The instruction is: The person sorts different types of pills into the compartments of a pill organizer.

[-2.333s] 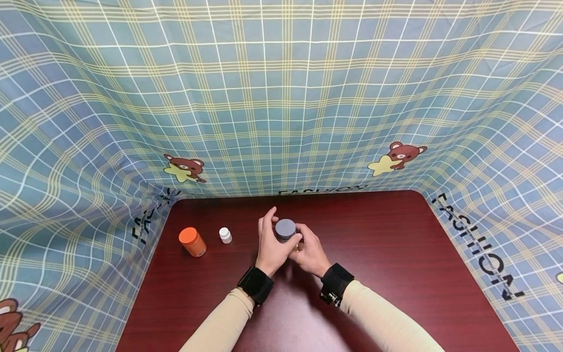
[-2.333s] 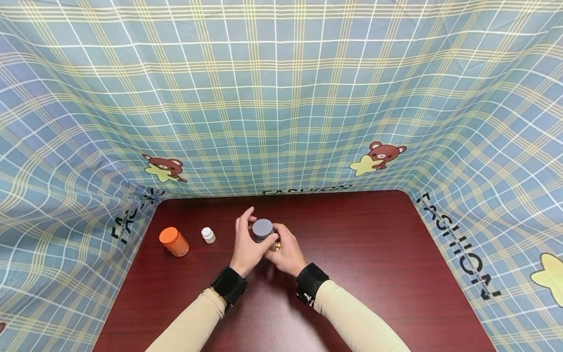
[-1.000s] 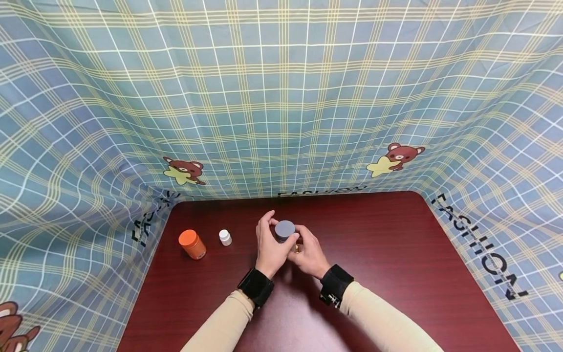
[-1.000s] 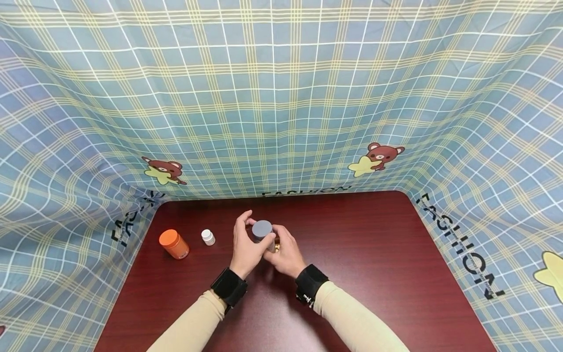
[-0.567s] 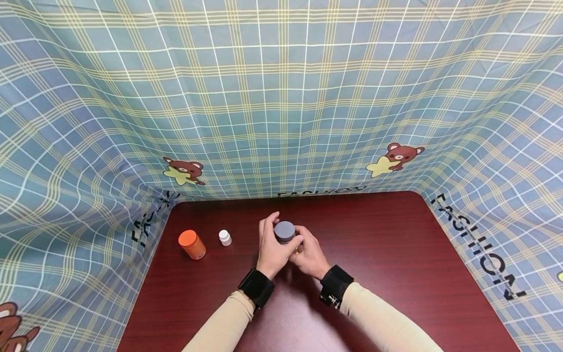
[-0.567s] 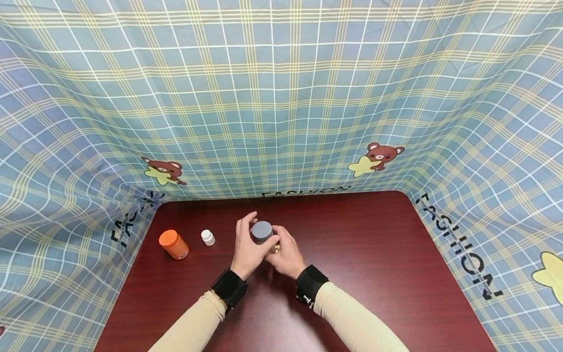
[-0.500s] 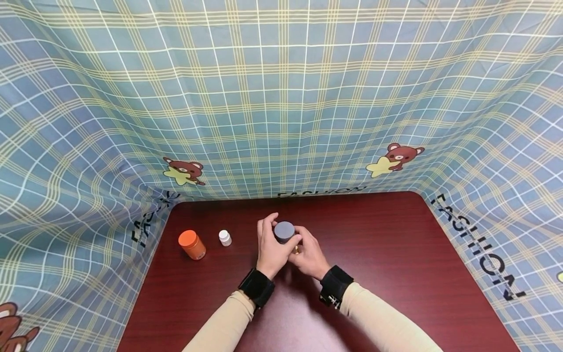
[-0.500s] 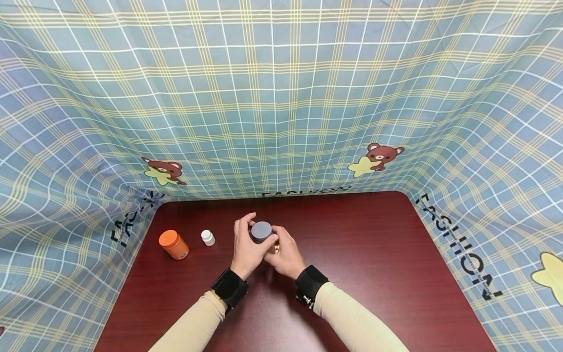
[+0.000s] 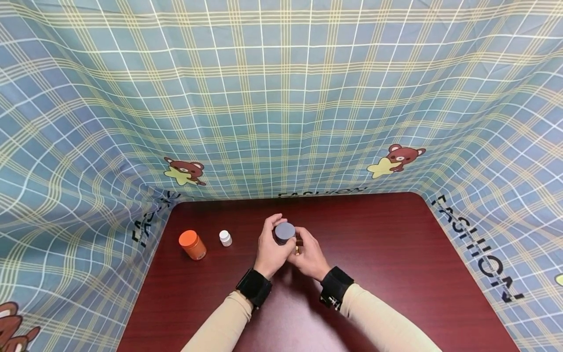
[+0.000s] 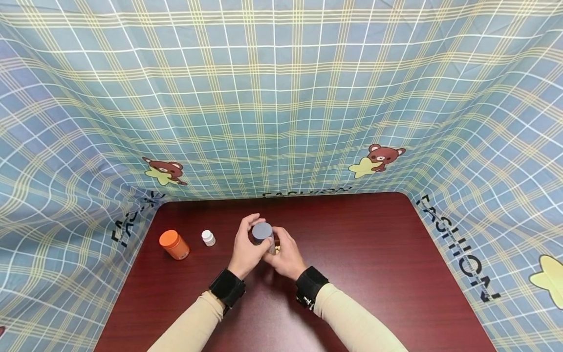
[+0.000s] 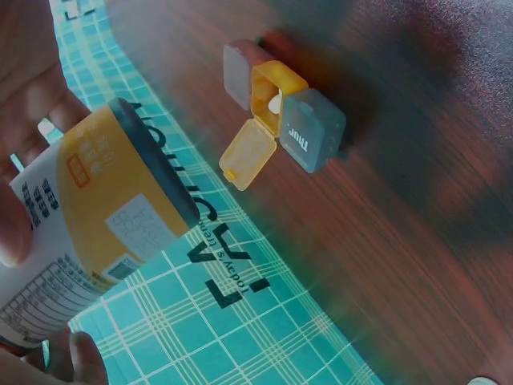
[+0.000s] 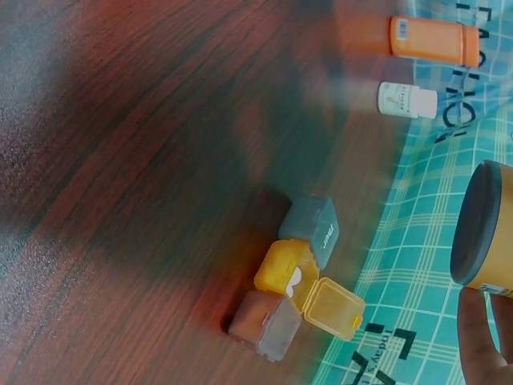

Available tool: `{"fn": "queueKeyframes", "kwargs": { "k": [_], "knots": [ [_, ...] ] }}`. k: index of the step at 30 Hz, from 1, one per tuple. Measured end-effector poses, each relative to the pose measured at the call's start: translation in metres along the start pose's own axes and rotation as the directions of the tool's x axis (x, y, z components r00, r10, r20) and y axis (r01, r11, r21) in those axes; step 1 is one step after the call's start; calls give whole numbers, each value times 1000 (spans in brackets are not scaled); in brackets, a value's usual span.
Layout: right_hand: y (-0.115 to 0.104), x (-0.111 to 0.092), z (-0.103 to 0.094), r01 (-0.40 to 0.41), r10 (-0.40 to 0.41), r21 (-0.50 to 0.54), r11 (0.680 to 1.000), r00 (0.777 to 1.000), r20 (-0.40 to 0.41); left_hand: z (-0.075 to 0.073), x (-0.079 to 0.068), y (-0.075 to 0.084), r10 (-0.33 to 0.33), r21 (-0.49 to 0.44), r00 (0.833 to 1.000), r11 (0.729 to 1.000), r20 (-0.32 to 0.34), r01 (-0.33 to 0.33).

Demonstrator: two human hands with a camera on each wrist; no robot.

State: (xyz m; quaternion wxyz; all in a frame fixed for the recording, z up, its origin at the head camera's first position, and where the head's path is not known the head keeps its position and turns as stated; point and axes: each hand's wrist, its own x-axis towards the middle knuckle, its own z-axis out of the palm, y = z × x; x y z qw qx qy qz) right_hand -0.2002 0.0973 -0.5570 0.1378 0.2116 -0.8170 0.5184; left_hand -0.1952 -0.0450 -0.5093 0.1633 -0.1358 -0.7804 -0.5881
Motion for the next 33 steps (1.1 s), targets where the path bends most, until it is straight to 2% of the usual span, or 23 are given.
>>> {"fn": "queueKeyframes", "kwargs": {
  "k": [5,8,15,22,27,30,33],
  "knots": [
    [-2,0,-1,-4,4,-11,1000,1000,-2,2,-2,0,-19,112,996,993,-90,29],
    [-3,0,-1,-34,33,16,999,999,10,1,-2,0,-44,129,994,990,-105,58],
    [-2,0,-2,-29,29,-40,999,1000,7,-3,0,0,-50,130,997,990,-64,58],
    [-2,-1,-3,-11,11,-83,996,1000,5,-9,2,-1,-66,147,998,987,4,65],
    [1,-3,-2,-29,30,-38,999,999,20,-7,0,-5,-71,107,996,992,57,64],
    [2,-3,-1,-35,35,12,999,999,-1,-4,-3,-7,-77,109,993,992,93,67],
    [1,-1,-1,-34,36,77,996,999,-23,-1,-7,-11,-104,134,991,987,84,92]
  ]
}}
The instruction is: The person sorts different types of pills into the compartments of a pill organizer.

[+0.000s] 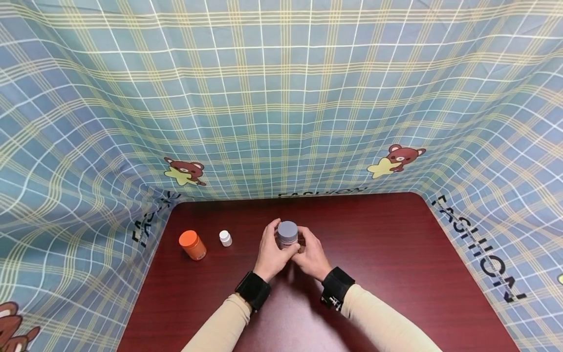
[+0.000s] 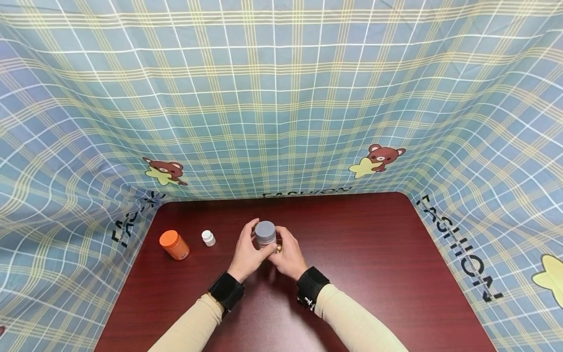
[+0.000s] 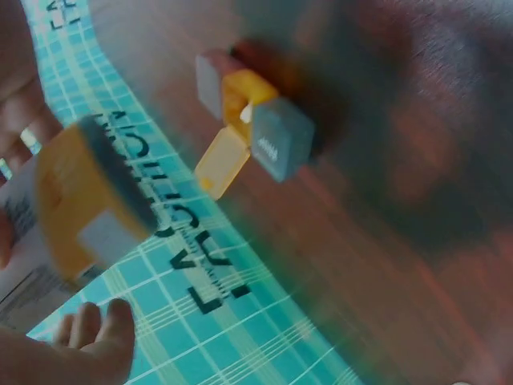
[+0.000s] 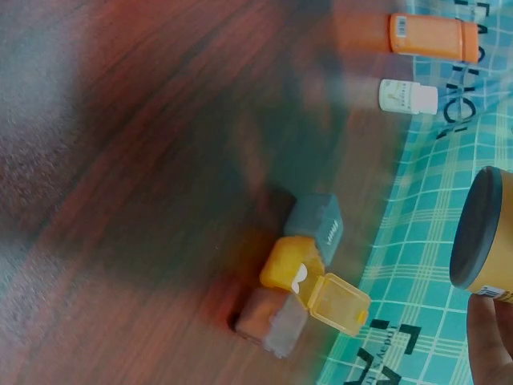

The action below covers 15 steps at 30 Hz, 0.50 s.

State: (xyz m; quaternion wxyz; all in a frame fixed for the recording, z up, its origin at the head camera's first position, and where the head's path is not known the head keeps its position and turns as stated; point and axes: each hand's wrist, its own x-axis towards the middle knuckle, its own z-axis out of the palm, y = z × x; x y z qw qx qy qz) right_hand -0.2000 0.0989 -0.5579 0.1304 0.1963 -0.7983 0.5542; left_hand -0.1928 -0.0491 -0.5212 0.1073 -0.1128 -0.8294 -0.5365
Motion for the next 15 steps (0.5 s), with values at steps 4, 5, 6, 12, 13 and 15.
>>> {"fn": "queueKeyframes", "kwargs": {
  "k": [4,5,6,12,13,15],
  "knots": [
    [-2,1,0,-12,12,29,1000,1000,0,5,-5,-5,-49,-7,997,999,-54,48],
    [-2,1,0,-17,17,25,1000,1000,4,7,-6,-6,-60,-15,996,998,-66,59],
    [-2,1,1,-19,19,20,1000,1000,8,8,-7,-7,-75,-27,995,997,-72,73],
    [1,-1,3,20,-20,-21,1000,1000,11,11,-10,-10,-125,-86,988,989,-92,117],
    [2,-2,4,28,-28,-27,999,1000,9,11,-10,-11,-126,-91,987,989,-96,117],
    [2,-2,4,31,-30,-31,999,1000,7,11,-10,-11,-127,-96,987,988,-98,118]
  ]
}}
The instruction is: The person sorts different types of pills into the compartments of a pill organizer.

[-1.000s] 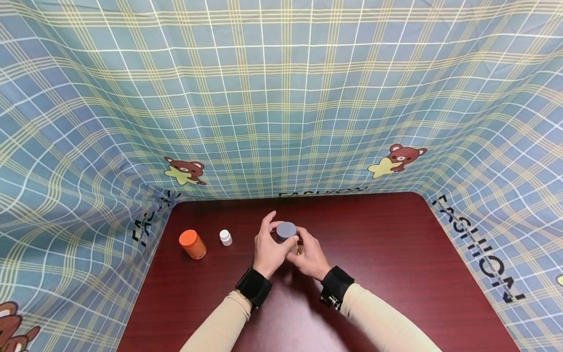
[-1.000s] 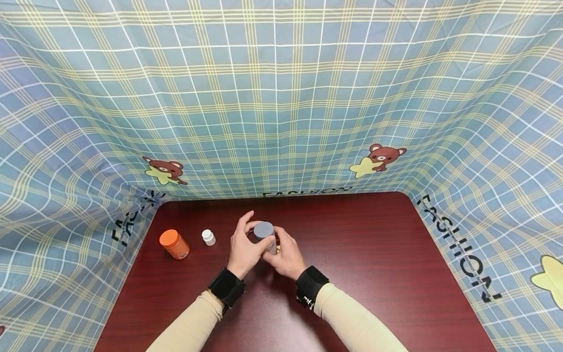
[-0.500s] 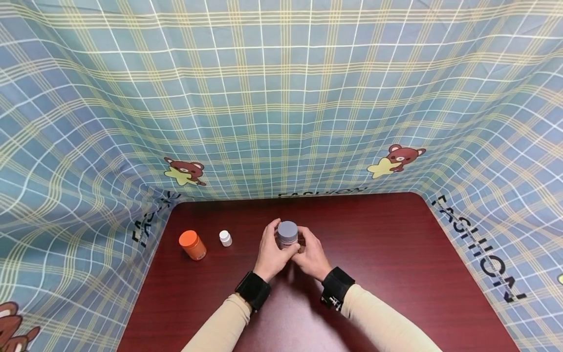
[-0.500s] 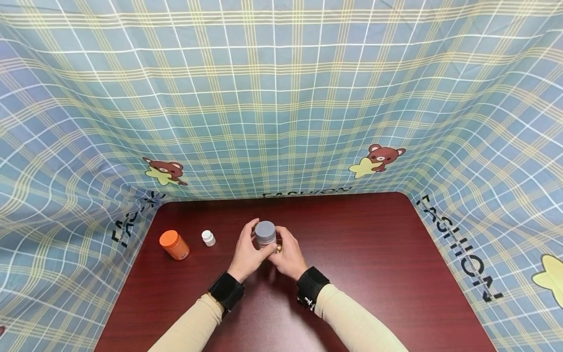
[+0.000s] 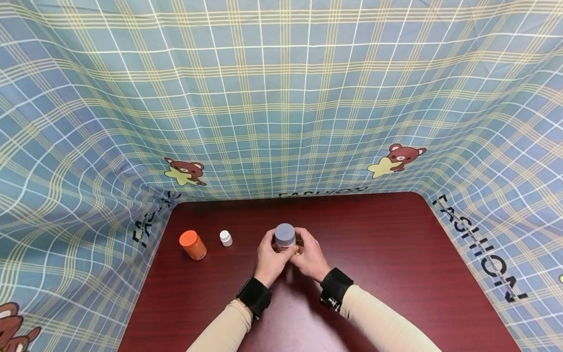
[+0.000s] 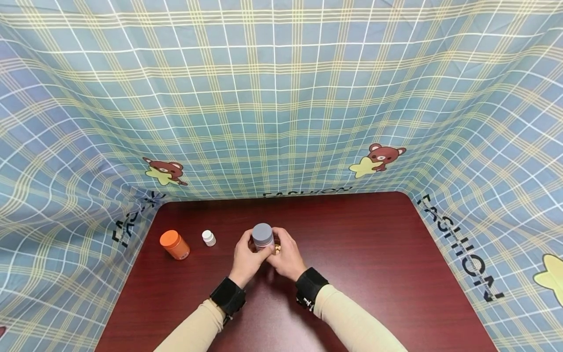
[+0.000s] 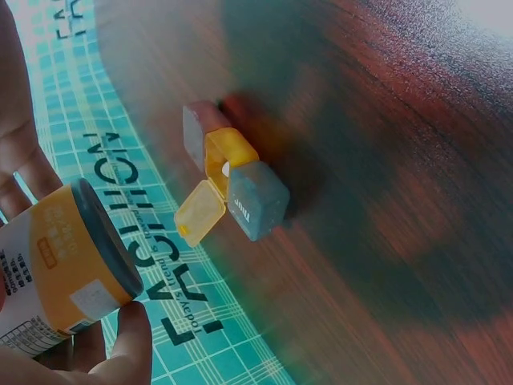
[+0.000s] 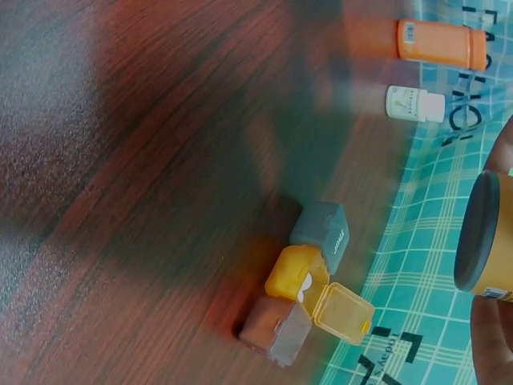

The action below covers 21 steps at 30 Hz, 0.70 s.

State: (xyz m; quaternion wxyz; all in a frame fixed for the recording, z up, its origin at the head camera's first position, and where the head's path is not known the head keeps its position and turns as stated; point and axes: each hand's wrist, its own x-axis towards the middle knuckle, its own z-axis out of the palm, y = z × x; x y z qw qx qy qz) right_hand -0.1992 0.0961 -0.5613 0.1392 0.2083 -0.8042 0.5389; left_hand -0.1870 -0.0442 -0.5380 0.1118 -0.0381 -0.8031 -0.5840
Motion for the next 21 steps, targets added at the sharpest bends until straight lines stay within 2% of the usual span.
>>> {"fn": "queueKeyframes", "kwargs": {
  "k": [7,15,21],
  "knots": [
    [1,0,-2,0,0,-42,999,1000,-1,-3,2,-1,25,14,999,1000,20,-26],
    [1,2,-3,-12,11,24,1000,1000,22,-5,5,2,43,7,999,999,25,-44],
    [2,1,-4,-13,13,6,1000,1000,22,-8,9,0,41,6,999,999,13,-41]
  ]
}}
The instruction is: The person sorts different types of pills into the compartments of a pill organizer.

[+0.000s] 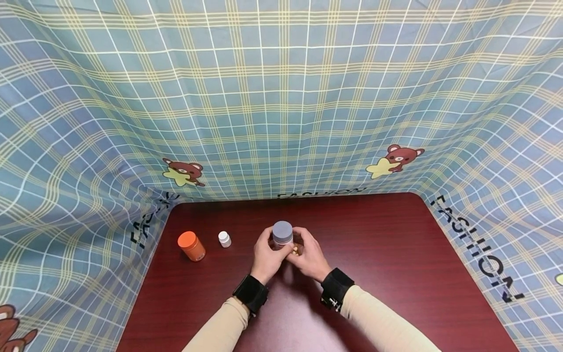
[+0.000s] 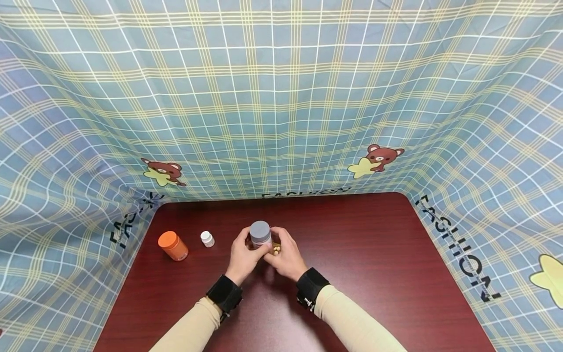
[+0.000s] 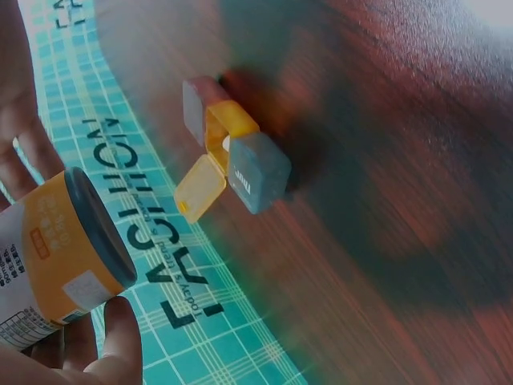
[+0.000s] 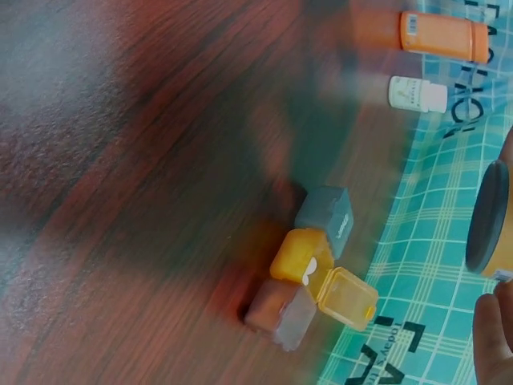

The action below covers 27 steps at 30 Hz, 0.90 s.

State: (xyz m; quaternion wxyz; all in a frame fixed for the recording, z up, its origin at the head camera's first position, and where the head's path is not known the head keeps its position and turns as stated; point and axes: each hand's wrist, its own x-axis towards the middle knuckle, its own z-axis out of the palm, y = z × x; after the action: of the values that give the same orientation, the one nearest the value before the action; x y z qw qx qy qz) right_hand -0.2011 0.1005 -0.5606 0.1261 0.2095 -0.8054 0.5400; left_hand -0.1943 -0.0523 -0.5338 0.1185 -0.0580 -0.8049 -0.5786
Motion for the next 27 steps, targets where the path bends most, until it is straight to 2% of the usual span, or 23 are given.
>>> {"fn": "queueKeyframes", "kwargs": {
  "k": [2,4,9,12,21,27],
  "knots": [
    [1,-1,-1,-7,7,-6,1000,1000,-8,-2,2,-2,-5,-3,1000,1000,-13,5],
    [-8,-2,-4,-2,1,-23,1000,1000,-17,-4,5,-5,-17,-2,999,1000,-29,17],
    [-4,-5,-8,-16,15,-34,999,999,-30,-10,14,-18,-53,9,996,999,-69,53],
    [11,-8,-9,-22,21,-29,999,999,-40,-15,20,-30,-50,22,995,998,-91,52],
    [24,-15,-17,-12,8,-53,998,997,-76,-33,34,-58,-82,117,987,988,-136,99],
    [30,-22,-22,-47,40,-79,996,996,-78,-40,43,-69,-161,67,973,982,-168,174]
  ]
}}
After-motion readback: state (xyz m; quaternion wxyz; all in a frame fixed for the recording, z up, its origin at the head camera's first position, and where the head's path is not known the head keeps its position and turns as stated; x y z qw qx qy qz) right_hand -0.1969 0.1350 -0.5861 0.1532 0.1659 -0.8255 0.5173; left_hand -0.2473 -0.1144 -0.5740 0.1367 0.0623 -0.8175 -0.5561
